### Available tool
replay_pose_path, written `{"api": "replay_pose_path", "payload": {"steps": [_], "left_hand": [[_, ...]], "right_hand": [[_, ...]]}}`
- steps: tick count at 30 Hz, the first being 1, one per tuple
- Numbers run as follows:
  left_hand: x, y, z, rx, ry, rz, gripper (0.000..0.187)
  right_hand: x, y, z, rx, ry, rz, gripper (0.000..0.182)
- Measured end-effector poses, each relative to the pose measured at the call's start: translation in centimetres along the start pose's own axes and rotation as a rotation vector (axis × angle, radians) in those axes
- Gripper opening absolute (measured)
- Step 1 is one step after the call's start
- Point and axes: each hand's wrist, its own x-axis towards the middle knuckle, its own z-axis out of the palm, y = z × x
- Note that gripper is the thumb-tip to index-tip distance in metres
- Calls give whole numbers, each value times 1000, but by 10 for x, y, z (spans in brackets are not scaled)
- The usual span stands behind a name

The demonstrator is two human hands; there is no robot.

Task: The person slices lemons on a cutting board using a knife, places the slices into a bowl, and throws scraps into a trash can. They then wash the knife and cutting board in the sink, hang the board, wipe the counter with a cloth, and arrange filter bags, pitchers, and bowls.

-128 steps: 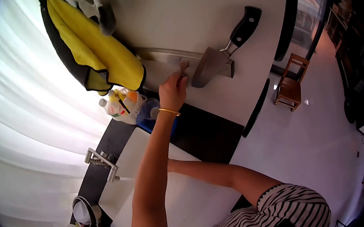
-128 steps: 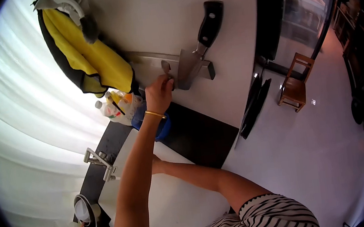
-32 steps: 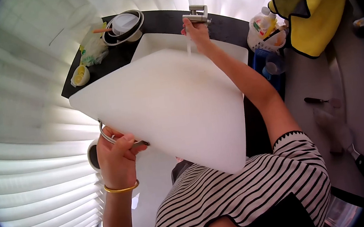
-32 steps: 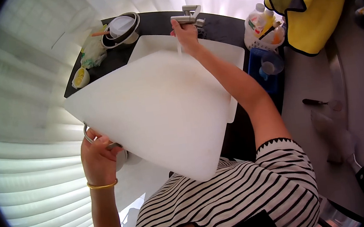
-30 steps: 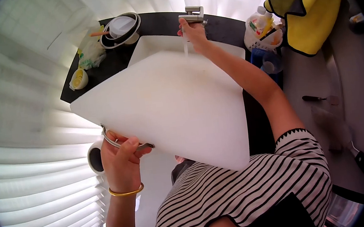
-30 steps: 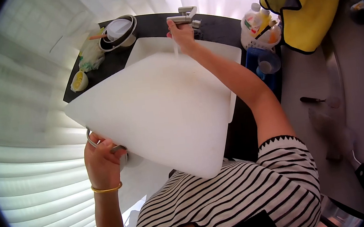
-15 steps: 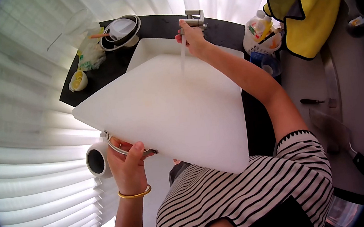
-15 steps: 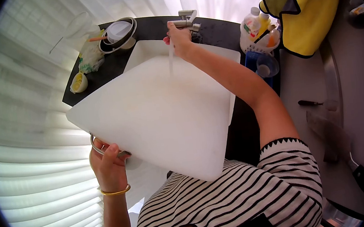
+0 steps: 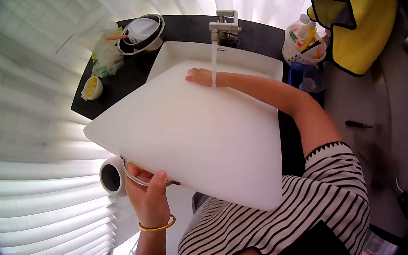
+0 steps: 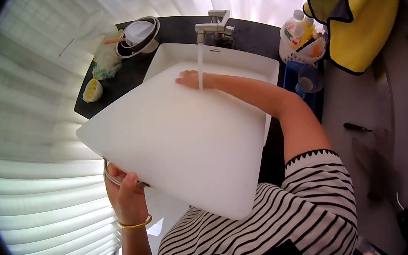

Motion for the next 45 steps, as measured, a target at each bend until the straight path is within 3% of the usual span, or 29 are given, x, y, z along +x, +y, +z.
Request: {"api": "replay_pose_path", "payload": {"steps": [1, 3, 6, 7, 10, 13, 15, 16, 17, 18, 19, 26, 28, 34, 40, 42, 45], "left_hand": [[1, 1, 0, 1, 18, 8, 34], [5, -2, -4, 16, 15, 29, 35], [6, -4, -5, 15, 8, 46, 38], [6, -3, -3, 16, 17, 49, 40], [5, 2, 8, 8, 62, 69, 44], [4, 7, 6, -12, 22, 32, 40], [6, 2, 2, -64, 31, 56, 36], [6, 0, -1, -63, 33, 53, 36], [6, -1, -3, -57, 34, 57, 36], [7, -2, -5, -52, 37, 62, 37], [10, -3, -5, -52, 48, 66, 37], [20, 0, -4, 5, 120, 152, 41], [25, 1, -11, 16, 150, 184, 42], [28, 7, -16, 46, 190, 184, 41], [29, 6, -22, 180, 102, 157, 41], [32, 4, -14, 121, 213, 256, 40], [34, 12, -7, 68, 174, 227, 33]], "right_hand": [[4, -12, 0, 6, 6, -7, 64], [-19, -65, 2, 296, 233, -1, 66], [-42, -109, 12, 301, 340, -155, 70], [-61, -128, 3, 264, 226, -147, 72], [-128, -167, 3, 289, 242, -258, 76], [-132, -137, 14, 329, 270, -285, 76], [-113, -88, 25, 288, 237, -144, 73], [-100, -53, 36, 318, 274, -39, 70], [-103, -30, 21, 471, 147, 65, 72], [-59, 48, 65, 264, 299, -31, 71], [-65, 51, 49, 326, 232, 155, 69], [9, 92, 42, 442, 292, 100, 65], [-5, 63, 50, 470, 397, 192, 63], [-109, -47, 58, 326, 307, 260, 71], [-160, -176, 22, 394, 369, -215, 72], [-139, -186, 15, 337, 353, -282, 74], [-89, -166, 2, 390, 353, -317, 76]]}}
